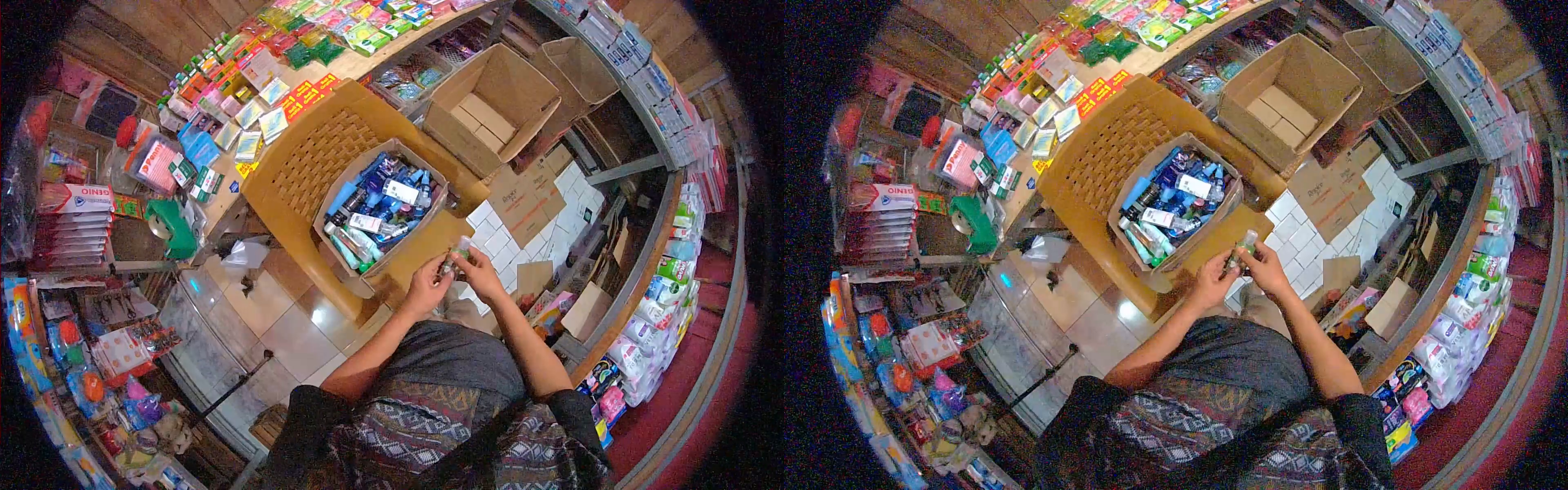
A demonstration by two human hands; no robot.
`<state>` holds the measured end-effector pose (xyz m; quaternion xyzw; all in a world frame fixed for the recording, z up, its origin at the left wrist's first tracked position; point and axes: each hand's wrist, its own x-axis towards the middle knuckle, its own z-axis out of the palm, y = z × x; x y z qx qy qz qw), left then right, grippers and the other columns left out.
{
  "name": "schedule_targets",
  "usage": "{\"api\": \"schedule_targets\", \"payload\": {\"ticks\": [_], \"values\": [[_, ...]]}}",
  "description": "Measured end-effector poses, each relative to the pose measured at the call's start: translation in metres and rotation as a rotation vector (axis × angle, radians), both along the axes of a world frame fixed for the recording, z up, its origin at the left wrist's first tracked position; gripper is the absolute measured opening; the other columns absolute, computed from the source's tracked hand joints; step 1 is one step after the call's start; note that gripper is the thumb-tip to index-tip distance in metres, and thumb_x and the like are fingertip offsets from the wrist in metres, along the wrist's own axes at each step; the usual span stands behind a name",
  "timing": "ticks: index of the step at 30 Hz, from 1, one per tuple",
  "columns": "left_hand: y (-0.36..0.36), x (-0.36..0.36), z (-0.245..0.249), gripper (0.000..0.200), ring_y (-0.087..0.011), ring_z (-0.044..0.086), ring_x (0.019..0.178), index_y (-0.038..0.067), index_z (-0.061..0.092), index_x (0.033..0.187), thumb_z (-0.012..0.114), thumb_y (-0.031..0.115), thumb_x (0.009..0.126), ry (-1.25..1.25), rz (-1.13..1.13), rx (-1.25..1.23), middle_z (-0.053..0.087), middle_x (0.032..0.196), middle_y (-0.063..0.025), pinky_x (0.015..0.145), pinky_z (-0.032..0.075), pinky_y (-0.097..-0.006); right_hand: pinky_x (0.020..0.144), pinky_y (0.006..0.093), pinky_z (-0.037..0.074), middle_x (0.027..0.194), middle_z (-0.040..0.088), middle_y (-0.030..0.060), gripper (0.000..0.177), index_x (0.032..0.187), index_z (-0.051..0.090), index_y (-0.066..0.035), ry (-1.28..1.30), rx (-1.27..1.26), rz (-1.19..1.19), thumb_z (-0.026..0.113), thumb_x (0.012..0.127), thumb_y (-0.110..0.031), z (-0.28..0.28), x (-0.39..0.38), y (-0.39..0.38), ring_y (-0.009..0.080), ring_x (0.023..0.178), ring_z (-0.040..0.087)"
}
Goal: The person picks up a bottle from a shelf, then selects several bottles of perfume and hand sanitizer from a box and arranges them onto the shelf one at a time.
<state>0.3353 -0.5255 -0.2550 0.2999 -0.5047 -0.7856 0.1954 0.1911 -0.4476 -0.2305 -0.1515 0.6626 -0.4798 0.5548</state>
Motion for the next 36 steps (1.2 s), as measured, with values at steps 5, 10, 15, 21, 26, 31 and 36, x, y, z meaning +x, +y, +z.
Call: {"api": "schedule_targets", "payload": {"ticks": [5, 10, 15, 21, 26, 31, 36], "values": [[-0.067, 0.034, -0.030, 0.042, -0.0274, 0.058, 0.111, 0.003, 0.056, 0.125, 0.064, 0.014, 0.085, -0.489, -0.140, -0.542, 0.064, 0.113, -0.0146, 0.096, 0.045, -0.0375, 0.082, 0.0399, 0.053, 0.113, 0.063, 0.0103, 0.035, 0.121, 0.052, -0.007, -0.457, -0.062, -0.273, 0.054, 0.098, -0.034, 0.011, 0.008, 0.003, 0.0214, 0.099, 0.063], [-0.147, 0.043, -0.050, 0.042, -0.0374, 0.041, 0.128, 0.006, 0.059, 0.122, 0.055, 0.002, 0.080, -0.918, -0.167, -1.173, 0.048, 0.135, -0.0175, 0.105, 0.035, -0.0493, 0.094, 0.0498, 0.048, 0.125, 0.058, 0.0165, 0.050, 0.130, 0.044, -0.008, -0.869, -0.234, -0.313, 0.043, 0.099, -0.047, 0.024, -0.002, 0.004, 0.0338, 0.111, 0.060], [-0.181, 0.042, -0.088, 0.049, -0.0352, 0.044, 0.125, 0.005, 0.052, 0.129, 0.056, 0.000, 0.080, -0.972, -0.411, -1.240, 0.047, 0.135, -0.0179, 0.102, 0.038, -0.0489, 0.101, 0.0540, 0.042, 0.130, 0.054, 0.0198, 0.066, 0.130, 0.046, -0.003, -0.905, -0.264, -0.306, 0.042, 0.095, -0.058, 0.035, -0.003, 0.008, 0.0341, 0.119, 0.055], [-0.175, 0.049, -0.085, 0.045, -0.0361, 0.048, 0.121, 0.002, 0.059, 0.119, 0.072, 0.013, 0.077, -0.954, -0.028, -1.240, 0.054, 0.126, -0.0186, 0.102, 0.041, -0.0463, 0.101, 0.0529, 0.043, 0.133, 0.053, 0.0199, 0.071, 0.133, 0.043, -0.002, -0.912, -0.262, -0.363, 0.042, 0.094, -0.060, 0.036, -0.003, 0.019, 0.0339, 0.119, 0.055], [-0.164, 0.081, -0.072, 0.049, -0.0359, 0.048, 0.122, 0.000, 0.064, 0.113, 0.071, 0.031, 0.077, -1.410, -0.211, -0.815, 0.050, 0.130, -0.0210, 0.100, 0.042, -0.0459, 0.101, 0.0523, 0.043, 0.133, 0.051, 0.0210, 0.073, 0.135, 0.039, -0.001, -0.927, -0.286, -0.362, 0.040, 0.094, -0.062, 0.028, -0.002, 0.024, 0.0356, 0.120, 0.053], [-0.143, 0.075, -0.036, 0.053, -0.0338, 0.038, 0.129, -0.001, 0.065, 0.114, 0.070, 0.036, 0.076, -1.650, -0.306, -0.674, 0.040, 0.140, -0.0191, 0.101, 0.038, -0.0468, 0.100, 0.0502, 0.044, 0.131, 0.053, 0.0187, 0.070, 0.133, 0.042, -0.002, -0.918, -0.257, -0.310, 0.041, 0.094, -0.061, 0.027, 0.006, 0.015, 0.0322, 0.120, 0.054], [-0.147, 0.077, -0.050, 0.077, -0.0339, 0.037, 0.129, -0.005, 0.051, 0.128, 0.075, 0.043, 0.073, -1.695, -0.212, -0.575, 0.039, 0.141, -0.0192, 0.100, 0.039, -0.0515, 0.099, 0.0499, 0.044, 0.128, 0.056, 0.0170, 0.066, 0.131, 0.044, -0.004, -0.875, -0.219, -0.259, 0.042, 0.095, -0.059, 0.027, 0.015, 0.002, 0.0302, 0.118, 0.056]]}}
